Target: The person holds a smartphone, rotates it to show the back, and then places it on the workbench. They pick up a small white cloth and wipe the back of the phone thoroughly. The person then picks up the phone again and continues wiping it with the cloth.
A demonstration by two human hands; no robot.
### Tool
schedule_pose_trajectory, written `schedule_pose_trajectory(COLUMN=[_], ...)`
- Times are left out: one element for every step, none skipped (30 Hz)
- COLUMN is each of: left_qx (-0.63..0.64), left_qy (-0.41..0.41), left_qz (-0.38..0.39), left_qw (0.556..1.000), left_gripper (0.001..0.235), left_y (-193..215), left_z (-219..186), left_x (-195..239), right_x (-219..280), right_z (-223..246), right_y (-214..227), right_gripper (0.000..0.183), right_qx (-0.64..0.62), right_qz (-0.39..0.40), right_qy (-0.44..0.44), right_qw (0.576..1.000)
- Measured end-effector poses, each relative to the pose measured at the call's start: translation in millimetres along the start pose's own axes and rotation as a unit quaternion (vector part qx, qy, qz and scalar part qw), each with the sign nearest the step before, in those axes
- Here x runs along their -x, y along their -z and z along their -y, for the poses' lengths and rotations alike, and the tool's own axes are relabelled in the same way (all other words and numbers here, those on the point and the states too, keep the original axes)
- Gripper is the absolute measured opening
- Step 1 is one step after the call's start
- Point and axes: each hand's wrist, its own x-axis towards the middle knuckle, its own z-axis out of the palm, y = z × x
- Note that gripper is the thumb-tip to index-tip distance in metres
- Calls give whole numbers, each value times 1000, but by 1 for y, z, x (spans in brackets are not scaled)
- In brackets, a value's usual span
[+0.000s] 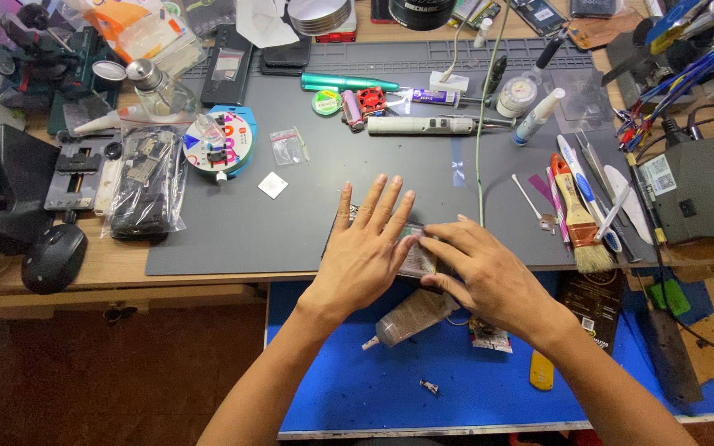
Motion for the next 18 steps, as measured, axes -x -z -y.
schedule_pose_trajectory(left_qx=[-13, -25, -24, -30, -36, -34, -33, -34, -34, -37, -40, -39, -39, -38, -37, -37, -37, -37], left_qy=[-3, -8, -12, -8, -5, -6, -5, -4, -5, -6, -7, -8, -7, -6, -8, -7, -7, -9], left_qz=[24, 49, 51, 67, 83, 86, 98, 108, 108, 117, 126, 128, 133, 137, 138, 144, 150, 149], left_qw=[1000, 998, 998, 997, 996, 996, 995, 994, 994, 992, 991, 991, 990, 990, 990, 989, 988, 988], left_gripper=[55, 56, 56, 57, 57, 57, 59, 61, 61, 62, 64, 64, 64, 63, 63, 63, 62, 62], left_y=[-5, -11, -10, -9, -8, -8, -8, -8, -9, -10, -11, -10, -10, -9, -9, -8, -8, -7], left_z=[0, 1, 0, 0, 1, 1, 1, 2, 3, 4, 4, 5, 4, 5, 4, 4, 4, 4], left_x=[-1, -2, -3, -3, -3, -3, -3, -4, -4, -4, -3, -4, -4, -4, -5, -5, -6, -6], right_x=[0, 1, 2, 3, 3, 4, 4, 2, 1, 0, 0, 0, 0, 0, 2, 3, 4, 7], right_z=[0, 1, -2, -4, -7, -9, -12, -15, -16, -16, -17, -17, -18, -18, -17, -16, -15, -14], right_y=[2, 4, 5, 4, 3, 3, 3, 4, 4, 3, 2, 1, 0, 0, 0, 1, 1, 0], right_gripper=[43, 44, 44, 47, 50, 50, 49, 48, 48, 49, 49, 49, 50, 52, 52, 52, 52, 52], right_qx=[-12, -25, -24, -17, -10, -11, -6, 1, 1, -6, -13, -13, -8, -1, -1, 16, 34, 35], right_qz=[5, 11, 9, 6, 3, 4, 9, 12, 12, 15, 19, 18, 19, 18, 18, 1, -16, -17], right_qy=[-5, -12, -16, -18, -19, -22, -17, -10, -11, -16, -21, -22, -30, -37, -38, -40, -42, -43], right_qw=[1000, 1000, 1000, 1000, 1000, 1000, 1000, 1000, 1000, 1000, 1000, 999, 999, 999, 999, 999, 998, 998])
